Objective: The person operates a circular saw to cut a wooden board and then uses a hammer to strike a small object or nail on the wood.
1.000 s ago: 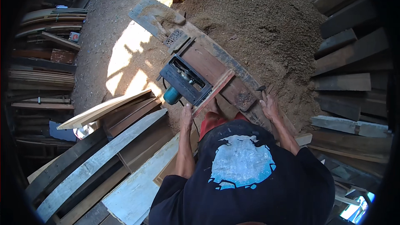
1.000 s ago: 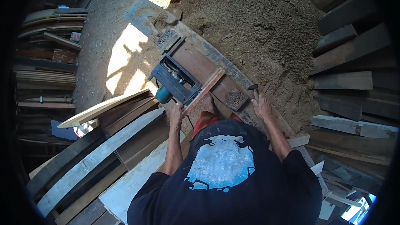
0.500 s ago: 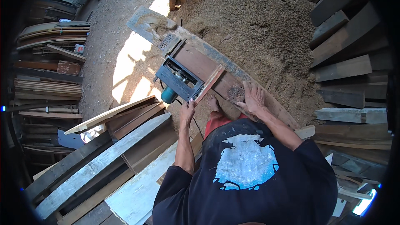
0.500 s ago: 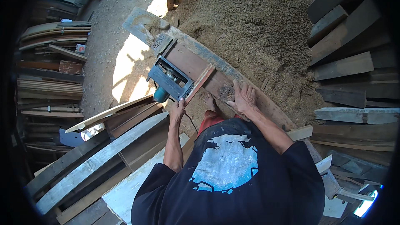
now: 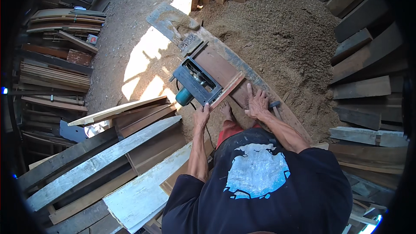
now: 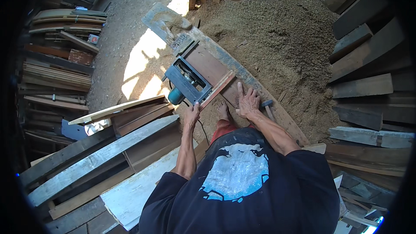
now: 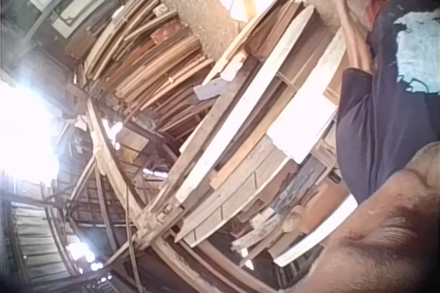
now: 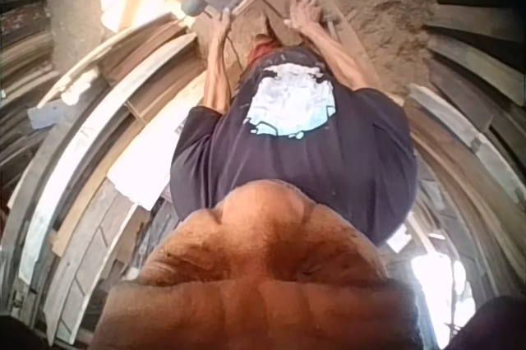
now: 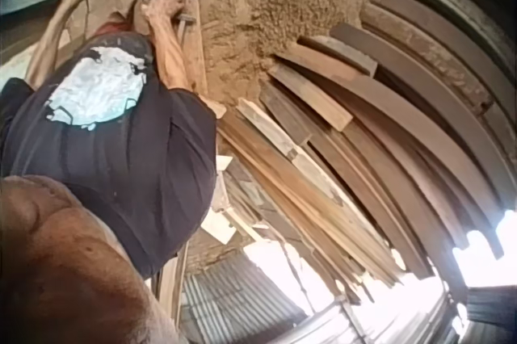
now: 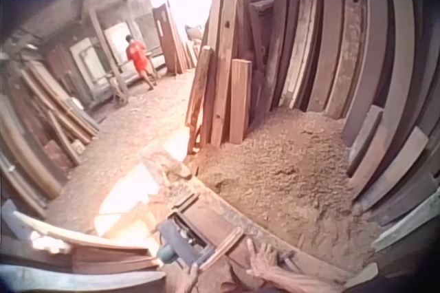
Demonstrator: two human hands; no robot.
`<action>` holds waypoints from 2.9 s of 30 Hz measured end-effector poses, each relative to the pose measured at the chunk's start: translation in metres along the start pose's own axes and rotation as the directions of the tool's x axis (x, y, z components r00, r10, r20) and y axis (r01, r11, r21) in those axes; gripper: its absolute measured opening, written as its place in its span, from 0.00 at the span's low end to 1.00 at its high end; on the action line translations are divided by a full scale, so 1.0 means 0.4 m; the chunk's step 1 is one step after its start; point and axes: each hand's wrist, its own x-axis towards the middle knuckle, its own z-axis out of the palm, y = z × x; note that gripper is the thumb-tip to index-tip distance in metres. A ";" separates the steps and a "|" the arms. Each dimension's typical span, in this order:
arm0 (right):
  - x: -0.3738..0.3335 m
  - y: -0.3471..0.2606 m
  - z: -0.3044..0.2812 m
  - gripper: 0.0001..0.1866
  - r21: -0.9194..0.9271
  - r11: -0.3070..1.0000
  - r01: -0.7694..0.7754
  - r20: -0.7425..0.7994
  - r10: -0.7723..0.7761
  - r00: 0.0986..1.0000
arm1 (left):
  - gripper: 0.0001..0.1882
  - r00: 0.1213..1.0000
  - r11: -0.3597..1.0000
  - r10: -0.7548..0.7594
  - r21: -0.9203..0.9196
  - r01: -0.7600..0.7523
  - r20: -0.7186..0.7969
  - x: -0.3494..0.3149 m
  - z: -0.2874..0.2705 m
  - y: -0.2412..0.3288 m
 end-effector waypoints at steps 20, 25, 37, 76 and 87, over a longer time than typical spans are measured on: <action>0.003 -0.002 -0.018 0.75 -0.001 1.000 -0.023 -0.003 0.023 1.000 | 0.30 0.999 0.973 0.033 -0.230 -0.031 0.004 0.024 0.021 -0.022; -0.001 -0.016 -0.027 0.75 0.000 1.000 -0.017 0.004 0.017 1.000 | 0.30 0.999 0.965 0.023 -0.260 -0.028 -0.023 0.025 0.019 -0.035; -0.002 -0.011 -0.015 0.76 0.018 0.999 -0.035 -0.035 0.036 0.999 | 0.31 0.997 0.983 -0.019 -0.183 0.033 0.074 0.014 0.000 -0.010; -0.392 0.218 0.266 0.27 0.424 0.768 -0.480 -0.017 0.536 0.844 | 0.13 0.931 0.874 0.319 -0.434 -0.218 0.175 0.131 -0.051 -0.040; -0.406 -0.054 0.102 0.26 0.479 0.850 -0.221 0.027 0.238 0.971 | 0.22 0.965 0.908 -0.236 -0.329 0.261 0.115 0.124 -0.130 -0.597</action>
